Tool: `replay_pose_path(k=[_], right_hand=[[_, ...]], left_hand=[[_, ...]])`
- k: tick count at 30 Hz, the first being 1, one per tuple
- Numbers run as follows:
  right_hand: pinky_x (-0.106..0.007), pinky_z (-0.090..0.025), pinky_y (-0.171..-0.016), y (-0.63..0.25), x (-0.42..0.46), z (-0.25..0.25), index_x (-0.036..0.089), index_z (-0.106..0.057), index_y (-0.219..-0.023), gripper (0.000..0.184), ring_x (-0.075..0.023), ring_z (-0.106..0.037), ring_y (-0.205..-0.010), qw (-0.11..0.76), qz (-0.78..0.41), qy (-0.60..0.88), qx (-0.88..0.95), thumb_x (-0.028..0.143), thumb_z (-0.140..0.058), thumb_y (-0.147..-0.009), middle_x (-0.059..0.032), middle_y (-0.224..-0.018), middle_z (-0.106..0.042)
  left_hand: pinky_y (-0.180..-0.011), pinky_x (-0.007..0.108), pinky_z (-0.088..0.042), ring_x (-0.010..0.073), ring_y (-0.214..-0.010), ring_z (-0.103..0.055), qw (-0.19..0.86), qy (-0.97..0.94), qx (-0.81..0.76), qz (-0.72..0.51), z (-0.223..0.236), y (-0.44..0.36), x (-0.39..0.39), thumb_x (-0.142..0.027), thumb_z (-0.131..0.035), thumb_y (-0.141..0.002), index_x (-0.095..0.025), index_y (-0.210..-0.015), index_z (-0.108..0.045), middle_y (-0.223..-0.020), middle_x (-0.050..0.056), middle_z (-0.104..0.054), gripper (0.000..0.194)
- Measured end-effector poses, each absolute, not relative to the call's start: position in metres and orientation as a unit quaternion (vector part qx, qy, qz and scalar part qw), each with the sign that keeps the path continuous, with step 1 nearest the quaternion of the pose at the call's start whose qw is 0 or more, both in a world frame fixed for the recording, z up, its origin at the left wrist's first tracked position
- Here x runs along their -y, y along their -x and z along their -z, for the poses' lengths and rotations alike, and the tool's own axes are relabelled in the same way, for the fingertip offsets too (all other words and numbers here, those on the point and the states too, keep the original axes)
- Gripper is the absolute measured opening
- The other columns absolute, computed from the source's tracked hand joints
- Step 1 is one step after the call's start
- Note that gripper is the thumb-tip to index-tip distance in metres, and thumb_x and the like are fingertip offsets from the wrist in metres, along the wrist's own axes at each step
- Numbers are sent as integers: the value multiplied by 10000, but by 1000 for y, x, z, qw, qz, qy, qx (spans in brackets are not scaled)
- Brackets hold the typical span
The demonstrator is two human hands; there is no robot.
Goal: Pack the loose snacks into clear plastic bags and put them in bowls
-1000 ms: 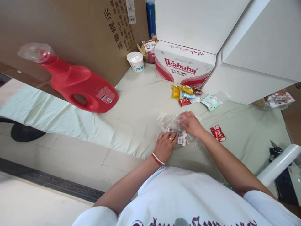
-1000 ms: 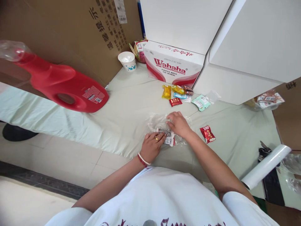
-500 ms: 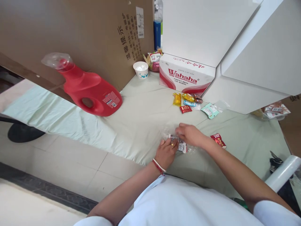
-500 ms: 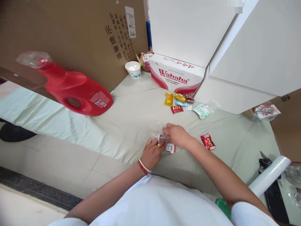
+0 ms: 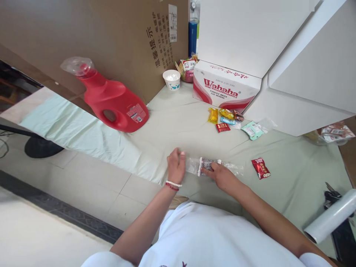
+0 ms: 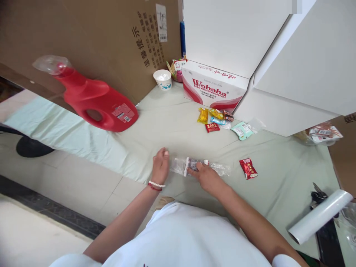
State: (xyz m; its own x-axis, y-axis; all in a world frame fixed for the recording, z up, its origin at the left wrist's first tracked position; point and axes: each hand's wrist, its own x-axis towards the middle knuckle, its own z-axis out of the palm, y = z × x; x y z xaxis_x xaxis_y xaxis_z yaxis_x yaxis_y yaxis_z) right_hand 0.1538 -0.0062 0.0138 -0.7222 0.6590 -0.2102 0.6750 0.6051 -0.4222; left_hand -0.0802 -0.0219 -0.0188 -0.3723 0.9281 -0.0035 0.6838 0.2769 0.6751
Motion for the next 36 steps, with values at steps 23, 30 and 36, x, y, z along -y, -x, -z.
replay_pose_path(k=[23, 30, 36], right_hand=[[-559, -445, -1033, -233, 13, -5, 181, -713, -1175, 358, -399, -471, -1262, -139, 169, -623, -751, 361, -703, -867, -197, -1329, -559], [-325, -506, -725, -201, 12, -34, 233, -644, -1002, 146, -204, -627, -748, -160, 306, -601, -721, 238, -510, -945, -47, -896, -678], [-339, -501, -820, -145, -4, -9, 208, -632, -999, 256, -221, -624, -893, -220, 315, -510, -770, 84, -434, -897, -80, -943, -666]], left_hand=[[-1013, 571, -424, 350, -1229, -553, 74, -759, -624, -169, 1, 0, 40, -312, -562, -978, -320, -1213, -731, -1370, 120, -651, 290], [-1024, 567, -473, 400, -1420, -431, 71, -752, -622, -206, 13, -14, 44, -214, -599, -939, -282, -1146, -720, -1452, 170, -559, 249], [-1022, 462, -528, 268, -1209, -586, 256, -633, -605, -410, 26, 6, 37, -159, -634, -853, -240, -1135, -678, -1281, 125, -569, 296]])
